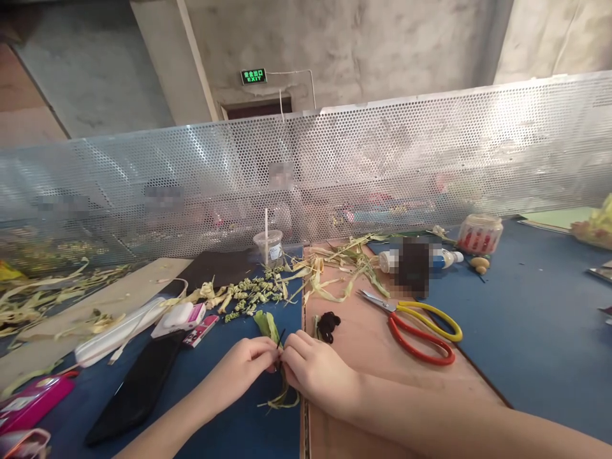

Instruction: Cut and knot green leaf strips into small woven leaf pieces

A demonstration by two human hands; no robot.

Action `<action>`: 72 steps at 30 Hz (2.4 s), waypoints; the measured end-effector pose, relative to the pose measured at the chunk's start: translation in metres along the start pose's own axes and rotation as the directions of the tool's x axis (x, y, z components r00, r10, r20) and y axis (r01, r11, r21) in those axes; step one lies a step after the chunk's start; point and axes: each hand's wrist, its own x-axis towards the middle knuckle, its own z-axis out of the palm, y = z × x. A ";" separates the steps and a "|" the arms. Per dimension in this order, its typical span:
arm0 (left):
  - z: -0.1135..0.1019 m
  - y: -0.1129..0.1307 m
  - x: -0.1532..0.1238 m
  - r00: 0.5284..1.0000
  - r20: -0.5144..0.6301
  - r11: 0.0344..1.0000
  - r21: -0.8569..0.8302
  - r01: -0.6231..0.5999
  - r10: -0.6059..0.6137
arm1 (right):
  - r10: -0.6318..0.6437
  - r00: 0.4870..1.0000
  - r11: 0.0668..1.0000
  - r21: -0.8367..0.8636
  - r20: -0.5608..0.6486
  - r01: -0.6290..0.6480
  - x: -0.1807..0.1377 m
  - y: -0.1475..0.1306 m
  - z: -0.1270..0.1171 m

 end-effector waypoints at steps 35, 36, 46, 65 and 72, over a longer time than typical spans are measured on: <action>0.006 -0.008 -0.001 0.999 -0.030 0.983 -0.185 0.013 -0.019 | 0.454 0.883 0.717 0.539 0.121 -0.442 0.004 0.009 -0.002; 0.006 -0.009 -0.001 0.999 -0.037 0.987 -0.161 0.010 -0.016 | 0.451 0.885 0.715 0.545 0.120 -0.438 0.004 0.009 -0.003; 0.011 -0.012 0.001 0.997 -0.071 0.996 -0.084 0.021 -0.027 | 0.438 0.893 0.718 0.560 0.098 -0.414 0.003 0.011 0.001; 0.010 -0.019 0.003 0.997 -0.024 0.988 -0.143 0.063 -0.067 | 0.416 0.892 0.699 0.564 0.178 -0.439 0.004 0.011 -0.004; 0.006 -0.011 0.002 0.996 0.003 0.985 -0.153 0.085 -0.086 | 0.434 0.874 0.653 0.592 0.218 -0.472 0.003 0.014 -0.001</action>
